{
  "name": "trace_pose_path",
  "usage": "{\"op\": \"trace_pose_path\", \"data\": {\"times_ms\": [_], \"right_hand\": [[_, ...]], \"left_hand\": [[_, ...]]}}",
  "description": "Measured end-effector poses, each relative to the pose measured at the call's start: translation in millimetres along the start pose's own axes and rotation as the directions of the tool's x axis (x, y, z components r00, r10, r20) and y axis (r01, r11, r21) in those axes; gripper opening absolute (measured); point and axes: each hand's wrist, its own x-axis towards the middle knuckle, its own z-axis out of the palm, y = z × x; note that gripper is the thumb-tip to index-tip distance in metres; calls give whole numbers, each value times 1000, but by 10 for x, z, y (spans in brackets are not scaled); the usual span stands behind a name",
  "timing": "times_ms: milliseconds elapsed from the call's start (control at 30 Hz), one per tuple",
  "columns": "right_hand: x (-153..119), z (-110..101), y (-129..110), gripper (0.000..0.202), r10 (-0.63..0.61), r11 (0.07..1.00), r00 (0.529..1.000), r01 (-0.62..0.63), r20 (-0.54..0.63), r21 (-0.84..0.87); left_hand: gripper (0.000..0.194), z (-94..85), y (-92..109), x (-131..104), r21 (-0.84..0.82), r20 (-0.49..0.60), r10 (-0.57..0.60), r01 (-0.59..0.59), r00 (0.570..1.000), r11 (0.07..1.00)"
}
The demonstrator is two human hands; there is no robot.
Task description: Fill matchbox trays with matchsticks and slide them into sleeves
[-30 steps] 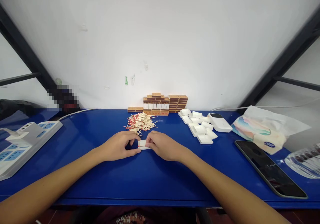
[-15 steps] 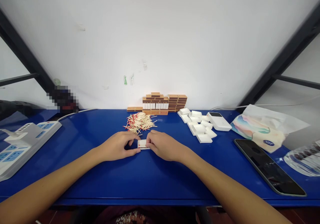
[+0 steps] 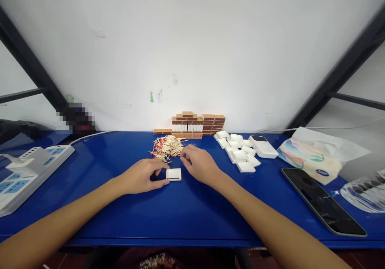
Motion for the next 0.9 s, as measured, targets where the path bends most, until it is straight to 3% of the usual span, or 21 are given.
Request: {"op": "trace_pose_path", "data": {"times_ms": [267,467,700,900], "right_hand": [[180,173,370,13,35,997,999,-36,24,68],[201,160,420,9,77,997,997,-77,-10,-11],[218,107,444,12,166,983,982,-158,93,-89],[122,-96,275,13,73,995,992,-80,101,67]], "left_hand": [[26,-7,9,-3,-1,-3,9,-9,1000,1000],[28,-1,-5,2,-6,-8,12,-12,1000,1000],[26,-5,-3,5,-5,-4,5,-5,1000,1000],[27,-17,-15,12,-11,-25,-19,19,999,1000]]}}
